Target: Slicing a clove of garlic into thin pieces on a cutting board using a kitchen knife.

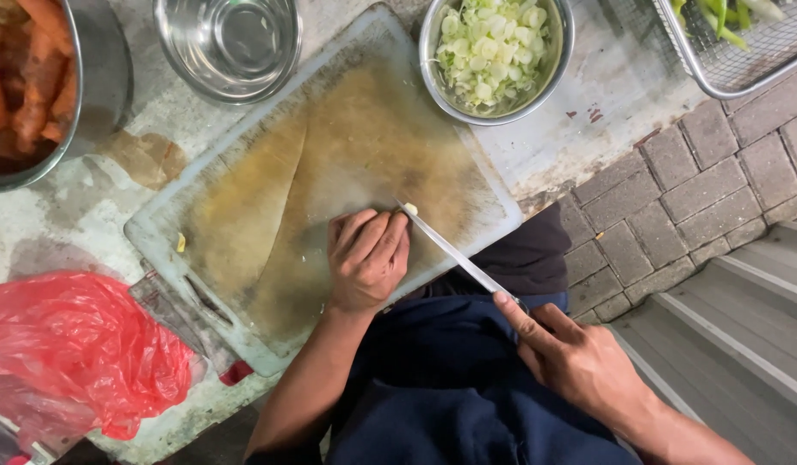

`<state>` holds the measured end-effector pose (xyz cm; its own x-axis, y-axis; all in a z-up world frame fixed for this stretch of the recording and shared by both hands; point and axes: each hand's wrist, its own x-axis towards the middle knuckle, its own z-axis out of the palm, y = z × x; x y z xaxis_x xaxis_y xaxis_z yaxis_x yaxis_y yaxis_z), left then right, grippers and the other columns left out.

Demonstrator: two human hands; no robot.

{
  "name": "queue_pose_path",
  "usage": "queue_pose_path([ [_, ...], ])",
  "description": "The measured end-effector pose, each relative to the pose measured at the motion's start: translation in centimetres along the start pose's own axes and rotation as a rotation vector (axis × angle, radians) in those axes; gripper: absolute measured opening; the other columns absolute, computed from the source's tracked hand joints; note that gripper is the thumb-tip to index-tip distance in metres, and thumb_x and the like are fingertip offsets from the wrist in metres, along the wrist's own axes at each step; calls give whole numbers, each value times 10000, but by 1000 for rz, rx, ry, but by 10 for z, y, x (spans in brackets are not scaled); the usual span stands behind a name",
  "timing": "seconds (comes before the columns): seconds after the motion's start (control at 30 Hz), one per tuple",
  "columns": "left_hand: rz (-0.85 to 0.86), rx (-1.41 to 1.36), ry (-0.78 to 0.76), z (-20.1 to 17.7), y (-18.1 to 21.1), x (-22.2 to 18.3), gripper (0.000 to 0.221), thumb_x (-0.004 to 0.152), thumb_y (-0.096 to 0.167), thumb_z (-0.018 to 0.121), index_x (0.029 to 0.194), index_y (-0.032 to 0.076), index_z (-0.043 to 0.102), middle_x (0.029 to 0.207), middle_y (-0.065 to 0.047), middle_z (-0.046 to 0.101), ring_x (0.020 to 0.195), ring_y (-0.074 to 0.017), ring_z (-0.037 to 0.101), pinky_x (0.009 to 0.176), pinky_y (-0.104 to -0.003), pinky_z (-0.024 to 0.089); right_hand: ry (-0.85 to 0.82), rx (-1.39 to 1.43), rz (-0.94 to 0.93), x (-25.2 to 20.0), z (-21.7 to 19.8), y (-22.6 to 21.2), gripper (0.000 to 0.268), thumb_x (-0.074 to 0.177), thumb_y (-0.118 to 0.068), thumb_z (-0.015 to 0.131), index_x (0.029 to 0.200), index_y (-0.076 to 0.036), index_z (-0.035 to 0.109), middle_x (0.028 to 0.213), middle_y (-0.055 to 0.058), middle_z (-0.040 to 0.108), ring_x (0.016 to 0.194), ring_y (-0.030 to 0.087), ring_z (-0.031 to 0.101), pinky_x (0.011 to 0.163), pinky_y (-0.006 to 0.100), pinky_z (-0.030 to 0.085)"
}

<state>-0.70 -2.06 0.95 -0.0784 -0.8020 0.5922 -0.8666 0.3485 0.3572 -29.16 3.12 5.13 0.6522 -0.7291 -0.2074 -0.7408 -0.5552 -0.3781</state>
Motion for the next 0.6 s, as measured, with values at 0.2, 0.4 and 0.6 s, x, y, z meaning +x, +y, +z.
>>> queue_pose_path([
  [0.2,2,25,-21,0,1,-1,117,832,-85,747,834,17,688,801,-49,634,768,-205,602,713,-341,419,-69,19,20,6,3,1,699,843,-238,667,1484,-290,395,807,-13,442,407,291,461,336,404,479],
  [0.4,9,31,-9,2,1,-1,111,846,-64,755,850,26,691,800,-44,641,748,-193,597,719,-334,418,-113,-1,47,0,4,-1,677,876,-338,648,1493,-298,372,845,-19,485,466,268,556,359,413,509],
  [0.6,9,43,-12,1,2,1,109,864,-52,737,842,39,681,782,-38,621,742,-190,585,713,-333,403,-164,26,101,2,3,0,687,856,-340,645,1488,-343,374,849,-13,485,426,349,537,369,470,505],
])
